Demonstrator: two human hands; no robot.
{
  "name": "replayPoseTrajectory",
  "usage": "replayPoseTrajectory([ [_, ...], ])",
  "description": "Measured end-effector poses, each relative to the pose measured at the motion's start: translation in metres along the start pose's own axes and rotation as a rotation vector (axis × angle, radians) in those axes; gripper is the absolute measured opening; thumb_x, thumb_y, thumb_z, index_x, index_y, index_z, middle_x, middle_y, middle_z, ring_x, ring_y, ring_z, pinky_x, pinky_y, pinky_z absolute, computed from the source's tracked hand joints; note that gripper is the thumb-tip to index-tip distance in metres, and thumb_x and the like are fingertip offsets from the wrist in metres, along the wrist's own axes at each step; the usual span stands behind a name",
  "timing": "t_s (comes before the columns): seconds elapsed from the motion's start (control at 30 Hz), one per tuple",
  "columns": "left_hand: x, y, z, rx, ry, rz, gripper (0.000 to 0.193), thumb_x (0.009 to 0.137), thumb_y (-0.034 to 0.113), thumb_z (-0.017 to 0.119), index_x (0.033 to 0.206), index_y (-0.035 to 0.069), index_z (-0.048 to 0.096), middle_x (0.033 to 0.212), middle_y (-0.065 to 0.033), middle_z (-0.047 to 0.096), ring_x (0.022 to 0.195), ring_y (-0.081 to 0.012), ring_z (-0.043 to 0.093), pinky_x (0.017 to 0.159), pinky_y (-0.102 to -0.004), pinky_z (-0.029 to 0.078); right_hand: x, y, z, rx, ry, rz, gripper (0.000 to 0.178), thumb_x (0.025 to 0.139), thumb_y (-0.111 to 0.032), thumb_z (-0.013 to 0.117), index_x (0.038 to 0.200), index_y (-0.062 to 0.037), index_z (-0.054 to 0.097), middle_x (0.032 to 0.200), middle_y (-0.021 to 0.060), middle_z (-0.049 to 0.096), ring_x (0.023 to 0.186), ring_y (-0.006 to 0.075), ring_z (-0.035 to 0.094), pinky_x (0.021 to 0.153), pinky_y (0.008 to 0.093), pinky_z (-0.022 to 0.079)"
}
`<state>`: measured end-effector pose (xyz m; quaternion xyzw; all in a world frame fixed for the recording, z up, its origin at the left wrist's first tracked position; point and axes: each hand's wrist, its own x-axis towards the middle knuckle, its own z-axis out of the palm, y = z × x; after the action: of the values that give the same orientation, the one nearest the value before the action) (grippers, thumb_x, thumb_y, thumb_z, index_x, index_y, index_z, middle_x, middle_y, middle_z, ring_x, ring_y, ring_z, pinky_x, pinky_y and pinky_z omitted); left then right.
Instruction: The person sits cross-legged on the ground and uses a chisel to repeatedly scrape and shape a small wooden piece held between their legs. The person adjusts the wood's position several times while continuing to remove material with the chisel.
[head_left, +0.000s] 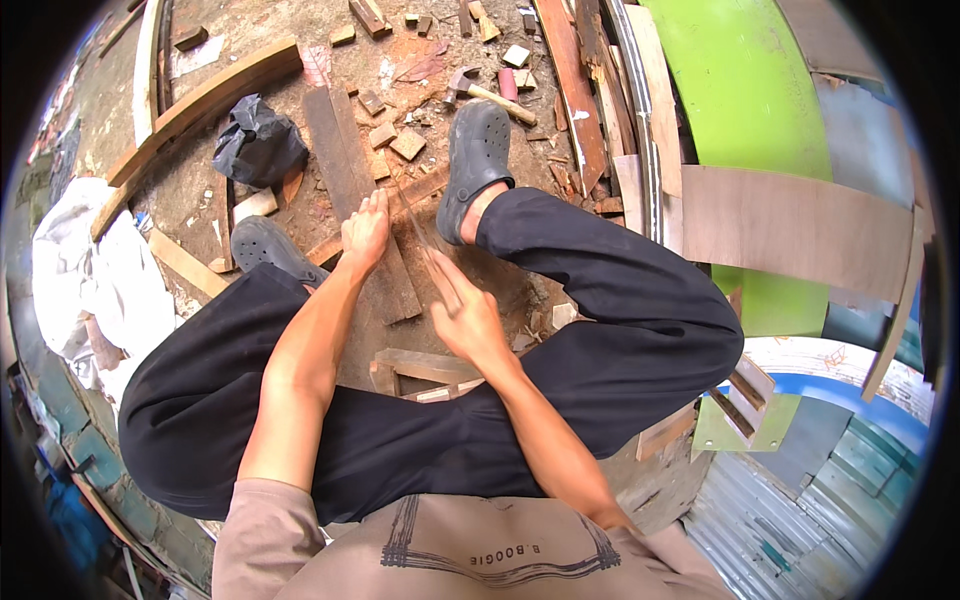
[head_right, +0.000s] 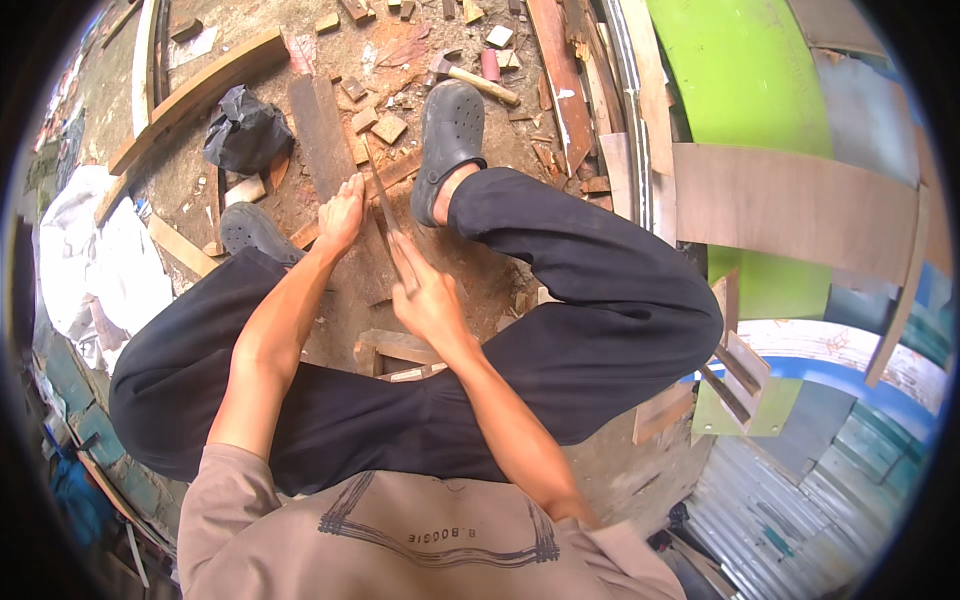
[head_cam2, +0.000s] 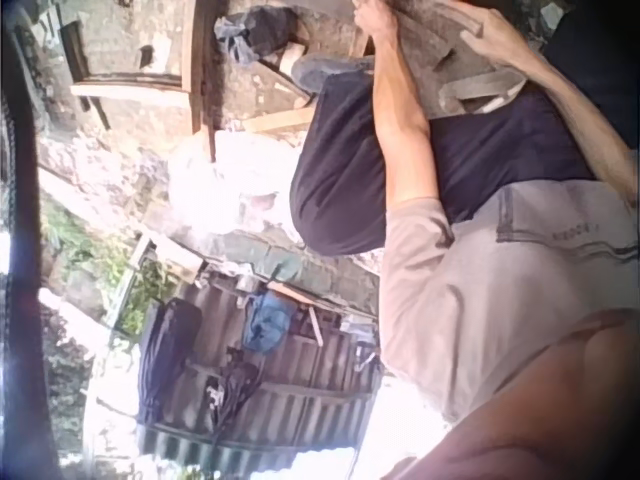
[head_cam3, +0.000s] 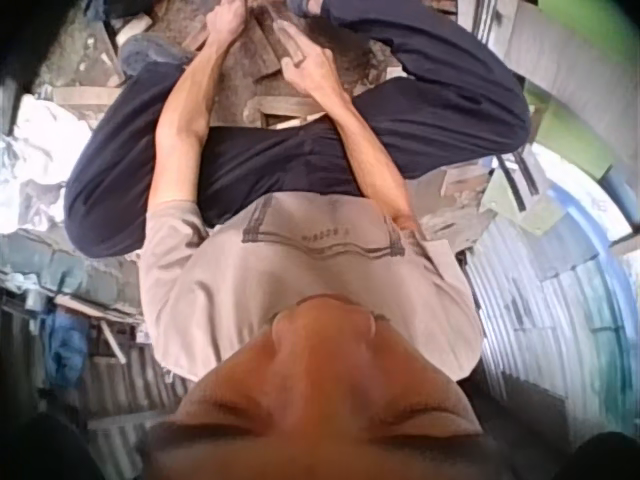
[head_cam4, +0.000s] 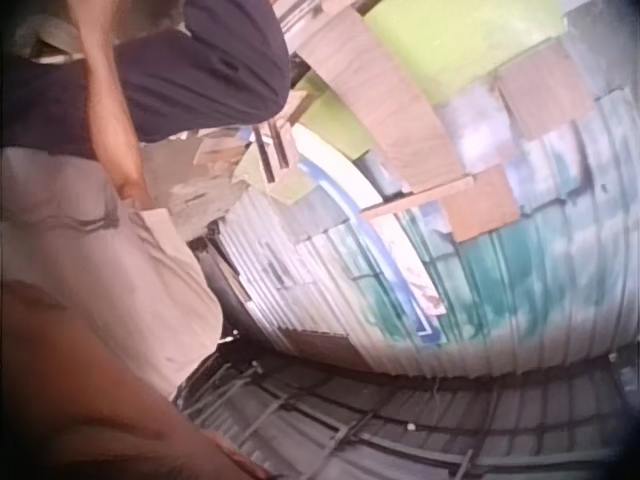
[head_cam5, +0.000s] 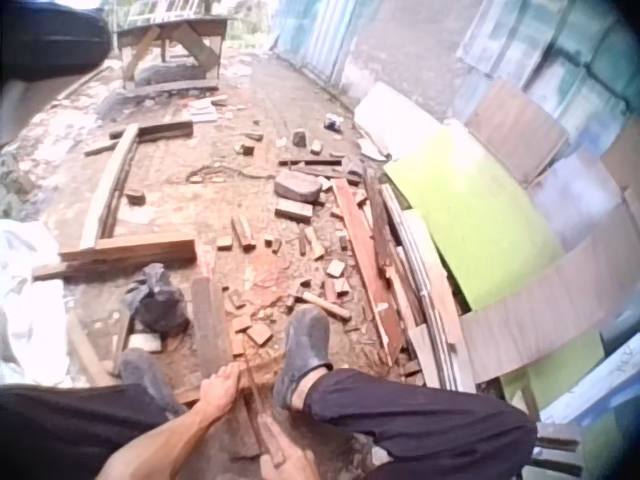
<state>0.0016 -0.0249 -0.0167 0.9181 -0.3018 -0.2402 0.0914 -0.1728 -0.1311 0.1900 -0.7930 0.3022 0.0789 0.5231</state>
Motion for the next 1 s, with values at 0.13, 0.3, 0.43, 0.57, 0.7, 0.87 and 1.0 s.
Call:
replayPoseTrajectory([
  [0.13, 0.001, -0.01, 0.019, 0.072, 0.081, -0.014, 0.054, 0.101, 0.012, 0.044, 0.153, 0.003, 0.04, 0.156, -0.0162, 0.048, 0.135, -0.0348, 0.056, 0.104, -0.0452, 0.052, -0.055, -0.018, -0.031, -0.05, 0.045, -0.238, 0.07, 0.083, -0.005, 0.06, 0.152, -0.013, 0.048, 0.124, 0.0278, 0.065, 0.105, 0.0471, 0.065, 0.093, 0.0496, 0.054],
  [0.3, 0.003, 0.001, 0.0, 0.018, 0.012, 0.005, 0.052, 0.101, 0.011, 0.043, 0.152, 0.002, 0.041, 0.157, -0.0158, 0.048, 0.137, -0.0329, 0.055, 0.108, -0.0444, 0.05, 0.035, -0.007, 0.006, -0.064, -0.051, 0.072, 0.067, 0.083, -0.005, 0.058, 0.15, -0.0099, 0.05, 0.125, 0.0288, 0.063, 0.11, 0.0474, 0.061, 0.094, 0.0485, 0.051],
  [0.43, 0.003, -0.012, 0.015, 0.017, 0.012, 0.0, 0.058, 0.102, 0.021, 0.049, 0.155, 0.003, 0.036, 0.158, -0.0164, 0.046, 0.141, -0.0328, 0.05, 0.11, -0.0465, 0.048, -0.036, -0.014, -0.022, -0.09, -0.036, -0.132, 0.076, 0.08, -0.003, 0.059, 0.154, -0.0153, 0.046, 0.136, 0.0232, 0.062, 0.113, 0.0451, 0.063, 0.096, 0.0472, 0.055],
  [0.57, 0.004, -0.005, 0.015, 0.052, 0.024, 0.005, 0.056, 0.102, 0.017, 0.046, 0.155, 0.003, 0.036, 0.158, -0.0162, 0.046, 0.141, -0.0346, 0.05, 0.111, -0.0462, 0.047, -0.038, 0.001, -0.008, -0.065, 0.009, -0.118, 0.076, 0.081, -0.003, 0.06, 0.154, -0.0171, 0.047, 0.125, 0.0245, 0.067, 0.105, 0.042, 0.069, 0.093, 0.046, 0.056],
  [0.7, -0.004, 0.0, 0.007, -0.015, -0.006, -0.033, 0.053, 0.101, 0.016, 0.046, 0.152, 0.002, 0.041, 0.156, -0.0167, 0.048, 0.136, -0.0342, 0.056, 0.106, -0.0451, 0.051, 0.009, 0.017, 0.011, -0.005, 0.013, 0.009, 0.072, 0.082, -0.006, 0.061, 0.153, -0.0187, 0.049, 0.101, 0.029, 0.071, 0.085, 0.0419, 0.073, 0.083, 0.0492, 0.055],
  [0.87, 0.003, -0.013, 0.018, 0.012, 0.053, -0.012, 0.057, 0.101, 0.026, 0.053, 0.152, 0.002, 0.04, 0.155, -0.0173, 0.049, 0.135, -0.0346, 0.055, 0.105, -0.0452, 0.052, -0.055, -0.013, -0.04, -0.124, 0.06, -0.316, 0.07, 0.082, -0.006, 0.061, 0.151, -0.0153, 0.05, 0.113, 0.0277, 0.07, 0.098, 0.044, 0.072, 0.089, 0.0459, 0.057],
  [1.0, 0.01, -0.009, 0.02, 0.009, 0.07, 0.008, 0.057, 0.102, 0.026, 0.053, 0.151, 0.002, 0.04, 0.155, -0.0176, 0.049, 0.135, -0.0345, 0.056, 0.105, -0.0454, 0.052, -0.003, 0.005, -0.012, -0.041, 0.02, -0.142, 0.068, 0.082, -0.005, 0.06, 0.149, -0.0129, 0.051, 0.13, 0.0259, 0.064, 0.109, 0.0486, 0.064, 0.096, 0.049, 0.054],
])
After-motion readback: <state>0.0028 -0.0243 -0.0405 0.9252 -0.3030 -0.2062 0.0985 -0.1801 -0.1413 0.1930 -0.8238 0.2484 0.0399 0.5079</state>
